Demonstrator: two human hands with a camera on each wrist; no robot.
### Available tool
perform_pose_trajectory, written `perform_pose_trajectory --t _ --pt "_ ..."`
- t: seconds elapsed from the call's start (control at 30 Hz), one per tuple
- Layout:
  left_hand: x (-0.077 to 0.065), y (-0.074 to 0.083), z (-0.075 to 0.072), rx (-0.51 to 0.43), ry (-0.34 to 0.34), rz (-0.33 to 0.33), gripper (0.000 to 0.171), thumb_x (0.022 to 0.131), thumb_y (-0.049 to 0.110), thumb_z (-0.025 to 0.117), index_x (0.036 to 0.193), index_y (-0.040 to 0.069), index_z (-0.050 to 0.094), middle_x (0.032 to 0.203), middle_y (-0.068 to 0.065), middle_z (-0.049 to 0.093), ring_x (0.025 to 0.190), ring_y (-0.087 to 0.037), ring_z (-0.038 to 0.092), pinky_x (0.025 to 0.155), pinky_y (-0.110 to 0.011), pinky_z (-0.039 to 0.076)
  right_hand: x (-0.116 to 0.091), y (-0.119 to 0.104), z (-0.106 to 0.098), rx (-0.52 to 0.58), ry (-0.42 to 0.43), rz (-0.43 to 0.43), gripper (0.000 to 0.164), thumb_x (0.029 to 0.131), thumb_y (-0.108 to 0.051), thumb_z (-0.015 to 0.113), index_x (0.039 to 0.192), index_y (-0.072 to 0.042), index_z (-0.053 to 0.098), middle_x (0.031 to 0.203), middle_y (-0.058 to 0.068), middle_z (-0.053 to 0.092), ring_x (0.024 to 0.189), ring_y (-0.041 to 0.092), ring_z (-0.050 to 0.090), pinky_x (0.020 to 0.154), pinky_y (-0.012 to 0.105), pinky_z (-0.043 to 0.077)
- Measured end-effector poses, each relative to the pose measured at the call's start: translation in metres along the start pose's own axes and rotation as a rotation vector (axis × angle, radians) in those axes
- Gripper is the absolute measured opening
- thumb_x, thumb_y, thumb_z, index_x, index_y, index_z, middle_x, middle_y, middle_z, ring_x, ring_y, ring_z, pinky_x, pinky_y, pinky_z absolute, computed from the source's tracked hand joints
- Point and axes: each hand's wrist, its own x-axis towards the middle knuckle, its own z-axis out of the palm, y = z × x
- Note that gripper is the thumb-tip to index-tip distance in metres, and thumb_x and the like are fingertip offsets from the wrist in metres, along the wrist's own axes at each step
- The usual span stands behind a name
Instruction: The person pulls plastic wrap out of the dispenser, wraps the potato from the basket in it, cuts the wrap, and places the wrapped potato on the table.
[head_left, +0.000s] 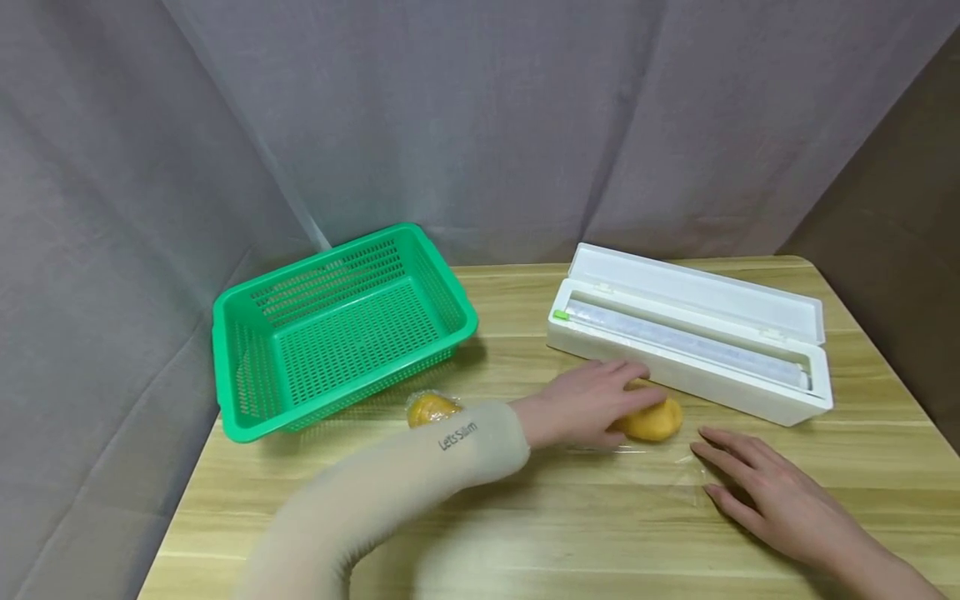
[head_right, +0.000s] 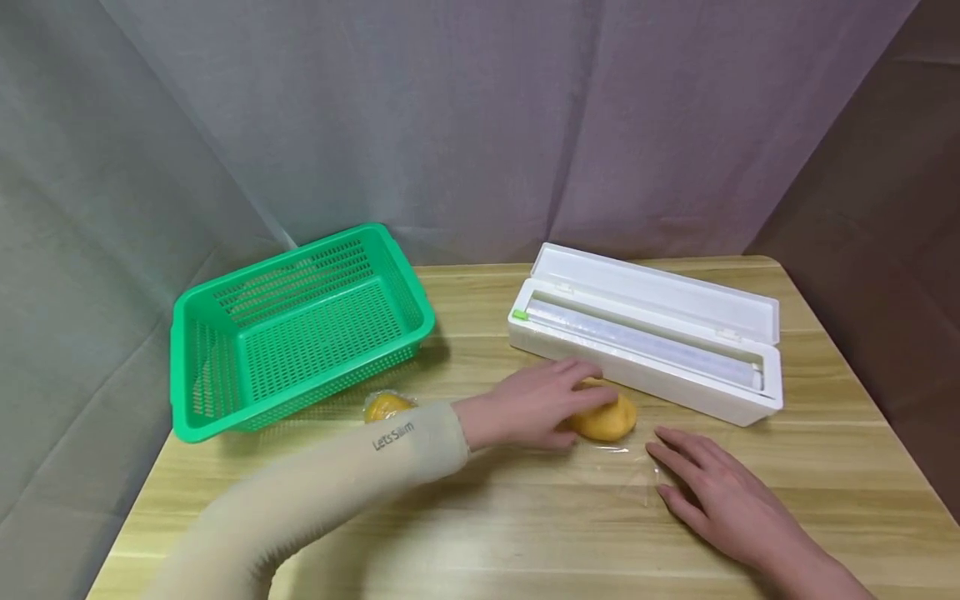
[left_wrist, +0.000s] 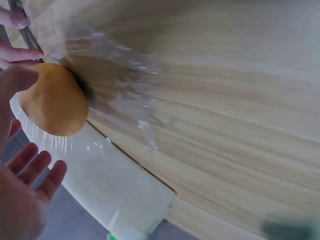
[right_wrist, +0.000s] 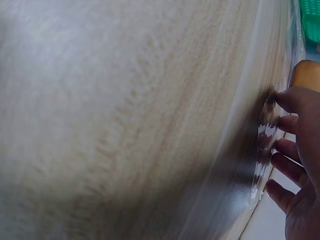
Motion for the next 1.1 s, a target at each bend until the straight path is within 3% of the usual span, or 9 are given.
perform_pose_trajectory --t 0.1,0.23,0.4,0.57,0.93,1.1 --pt "-0.016 -0.005 0.002 0.027 0.038 0.017 0.052 0.098 0.041 0.072 0.145 0.027 0.056 0.14 0.002 0.051 0.125 -0.014 0.051 0.105 -0.029 0.046 0.0 0.0 -0.001 0.002 0.003 0.0 0.065 0.083 -0.024 0.091 0.143 -0.011 0.067 0.147 0.011 0.06 0.127 0.027 0.052 0.118 0.006 0.007" --pt "-0.037 -0.009 0.007 0.065 -0.018 0.028 0.031 0.1 0.04 0.07 0.128 0.026 0.065 0.117 0.007 0.055 0.109 -0.013 0.053 0.091 -0.028 0.046 0.001 -0.001 -0.002 0.008 0.006 -0.009 0.067 0.082 -0.023 0.091 0.143 -0.011 0.067 0.147 0.012 0.06 0.13 0.025 0.051 0.12 0.008 0.008" --pt "-0.055 -0.012 0.013 0.083 -0.102 0.028 0.019 0.101 0.035 0.069 0.118 0.027 0.071 0.107 0.008 0.06 0.103 -0.012 0.058 0.083 -0.028 0.047 0.001 -0.001 -0.002 0.01 0.014 -0.01 0.069 0.082 -0.022 0.091 0.145 -0.012 0.066 0.148 0.012 0.059 0.133 0.022 0.05 0.121 0.009 0.009" --pt "-0.069 -0.013 0.02 0.073 -0.118 0.025 0.013 0.101 0.03 0.07 0.113 0.027 0.074 0.101 0.009 0.063 0.096 -0.012 0.061 0.08 -0.028 0.049 0.001 -0.001 -0.003 0.013 0.012 -0.004 0.069 0.082 -0.022 0.091 0.146 -0.014 0.066 0.148 0.011 0.059 0.138 0.015 0.046 0.12 0.008 0.009" --pt "-0.077 -0.015 0.03 0.064 -0.058 0.025 0.013 0.104 0.026 0.067 0.114 0.025 0.075 0.099 0.008 0.063 0.096 -0.012 0.063 0.077 -0.029 0.05 0.001 -0.008 -0.017 0.091 0.061 0.063 0.073 0.077 -0.012 0.093 0.145 -0.015 0.067 0.146 0.007 0.061 0.145 -0.007 0.035 0.118 0.005 0.014" --pt "-0.079 -0.015 0.031 0.058 -0.042 0.017 0.013 0.103 0.024 0.068 0.115 0.024 0.074 0.099 0.008 0.064 0.097 -0.012 0.064 0.079 -0.029 0.051 0.004 -0.015 -0.026 0.125 0.095 0.079 0.07 0.074 -0.006 0.092 0.14 -0.014 0.07 0.149 -0.002 0.06 0.144 -0.008 0.036 0.118 0.006 0.017"
